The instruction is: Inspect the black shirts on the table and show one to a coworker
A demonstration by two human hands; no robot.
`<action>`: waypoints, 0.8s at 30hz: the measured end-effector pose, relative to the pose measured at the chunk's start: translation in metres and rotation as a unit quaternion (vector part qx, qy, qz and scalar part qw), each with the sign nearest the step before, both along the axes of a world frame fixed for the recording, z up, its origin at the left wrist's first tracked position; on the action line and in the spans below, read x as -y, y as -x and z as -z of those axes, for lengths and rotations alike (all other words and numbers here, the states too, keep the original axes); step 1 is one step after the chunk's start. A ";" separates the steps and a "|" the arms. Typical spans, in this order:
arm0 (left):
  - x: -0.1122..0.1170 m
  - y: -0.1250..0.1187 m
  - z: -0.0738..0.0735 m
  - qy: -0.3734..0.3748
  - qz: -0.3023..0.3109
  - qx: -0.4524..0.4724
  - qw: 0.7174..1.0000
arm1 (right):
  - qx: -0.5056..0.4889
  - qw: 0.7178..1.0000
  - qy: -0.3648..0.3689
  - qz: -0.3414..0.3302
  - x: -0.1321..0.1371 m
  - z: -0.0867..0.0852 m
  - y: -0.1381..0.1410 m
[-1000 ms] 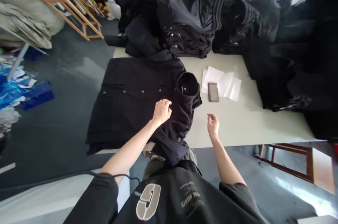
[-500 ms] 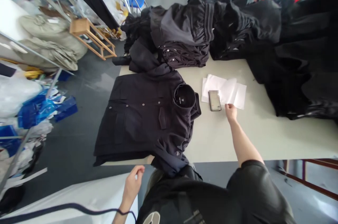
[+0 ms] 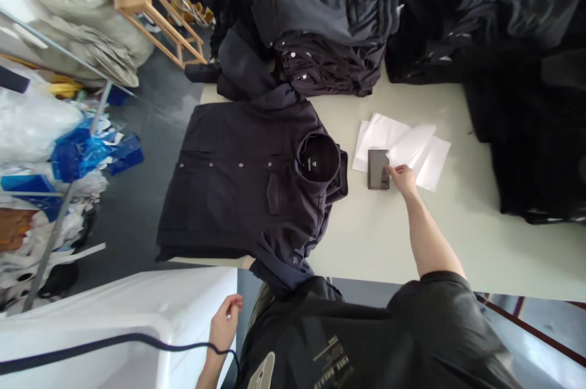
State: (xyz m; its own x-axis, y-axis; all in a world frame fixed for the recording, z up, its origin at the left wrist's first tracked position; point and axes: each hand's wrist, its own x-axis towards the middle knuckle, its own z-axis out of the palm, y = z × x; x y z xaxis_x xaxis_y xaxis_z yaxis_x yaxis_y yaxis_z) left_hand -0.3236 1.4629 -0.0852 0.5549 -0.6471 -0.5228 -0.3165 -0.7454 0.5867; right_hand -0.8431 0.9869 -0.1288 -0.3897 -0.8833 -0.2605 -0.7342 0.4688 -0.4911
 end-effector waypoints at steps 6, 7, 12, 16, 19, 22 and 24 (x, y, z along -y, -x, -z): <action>-0.012 -0.010 0.011 -0.013 -0.020 -0.026 0.999 | 0.002 0.996 0.088 0.032 -0.020 -0.020 -0.016; -0.014 -0.012 0.012 -0.016 -0.021 -0.030 0.999 | -0.005 0.993 0.113 0.037 -0.028 -0.028 -0.024; -0.020 -0.020 0.013 -0.040 -0.005 -0.043 0.998 | 0.008 0.950 0.313 -0.015 -0.084 -0.091 -0.110; -0.027 -0.033 0.009 -0.028 -0.019 -0.045 0.998 | 0.210 0.876 0.404 -0.158 -0.149 -0.158 -0.244; -0.038 -0.061 0.009 -0.008 -0.011 -0.052 0.999 | 0.377 0.803 0.286 -0.361 -0.204 -0.191 -0.370; -0.063 -0.112 0.011 0.011 -0.023 -0.049 0.998 | 0.389 0.692 0.152 -0.589 -0.252 -0.193 -0.508; -0.092 -0.157 0.009 0.025 -0.062 -0.037 0.997 | 0.304 0.658 0.086 -0.684 -0.273 -0.181 -0.597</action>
